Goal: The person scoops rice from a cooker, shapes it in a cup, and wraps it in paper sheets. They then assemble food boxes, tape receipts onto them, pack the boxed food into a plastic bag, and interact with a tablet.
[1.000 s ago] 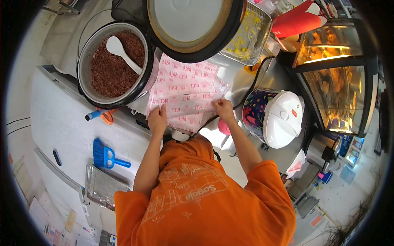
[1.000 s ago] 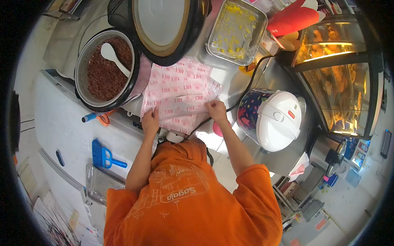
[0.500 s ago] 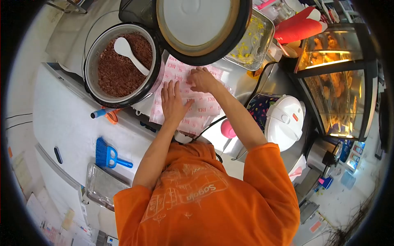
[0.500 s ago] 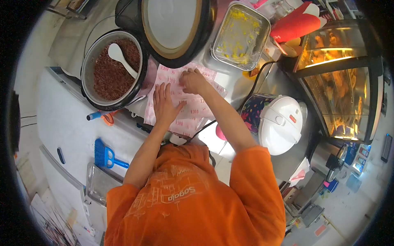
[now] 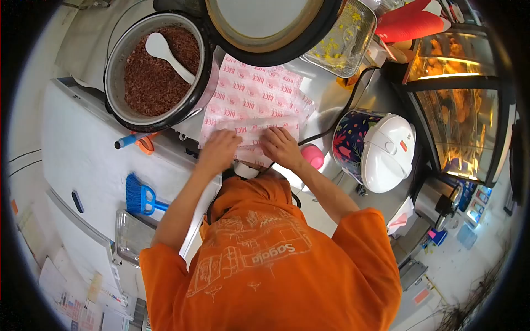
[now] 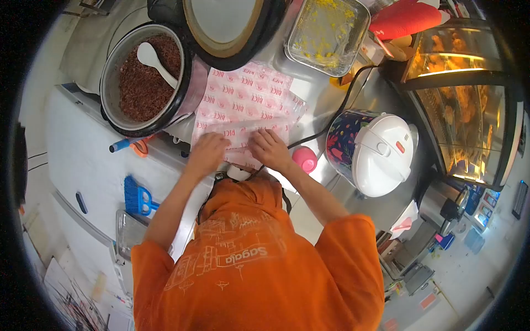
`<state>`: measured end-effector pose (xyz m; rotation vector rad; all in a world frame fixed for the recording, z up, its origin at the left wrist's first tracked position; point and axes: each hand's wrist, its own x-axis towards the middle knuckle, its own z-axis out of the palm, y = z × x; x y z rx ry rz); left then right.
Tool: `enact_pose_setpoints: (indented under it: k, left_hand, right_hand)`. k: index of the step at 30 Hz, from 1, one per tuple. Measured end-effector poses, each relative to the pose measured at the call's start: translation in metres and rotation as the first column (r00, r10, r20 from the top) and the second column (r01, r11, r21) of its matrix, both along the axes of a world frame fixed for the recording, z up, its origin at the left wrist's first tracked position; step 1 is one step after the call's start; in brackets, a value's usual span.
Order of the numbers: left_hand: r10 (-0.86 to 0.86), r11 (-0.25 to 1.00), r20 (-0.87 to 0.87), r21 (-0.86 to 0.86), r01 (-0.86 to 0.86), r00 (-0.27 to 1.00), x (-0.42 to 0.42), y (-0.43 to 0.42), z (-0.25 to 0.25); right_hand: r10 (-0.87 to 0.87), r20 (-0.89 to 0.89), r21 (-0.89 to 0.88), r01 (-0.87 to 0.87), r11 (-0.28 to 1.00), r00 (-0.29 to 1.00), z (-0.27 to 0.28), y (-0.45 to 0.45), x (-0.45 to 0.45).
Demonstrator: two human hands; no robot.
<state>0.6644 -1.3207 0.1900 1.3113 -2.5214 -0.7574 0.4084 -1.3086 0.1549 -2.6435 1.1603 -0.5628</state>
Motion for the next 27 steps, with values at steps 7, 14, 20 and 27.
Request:
enact_pose_setpoints:
  k: [7,14,20,27]
  left_hand:
    - [0.141,0.989,-0.005,0.033,-0.141,0.990,-0.017,0.022,-0.063]
    - [0.457,0.884,0.129,0.047,-0.466,0.880,-0.047,-0.022,-0.036]
    - [0.124,0.975,0.197,-0.205,-0.083,0.973,-0.036,-0.024,-0.049]
    - [0.192,0.959,0.235,-0.252,-0.131,0.953,-0.053,0.029,-0.046]
  right_hand:
    - [-0.154,-0.001,0.225,0.150,0.963,0.988,-0.032,0.004,-0.038]
    - [-0.307,-0.044,0.457,0.293,0.840,0.951,-0.011,-0.041,-0.035]
    - [-0.073,-0.239,0.379,0.162,0.911,0.968,-0.022,-0.049,-0.031]
    - [-0.280,-0.152,0.135,0.300,0.944,0.948,-0.026,0.007,-0.016]
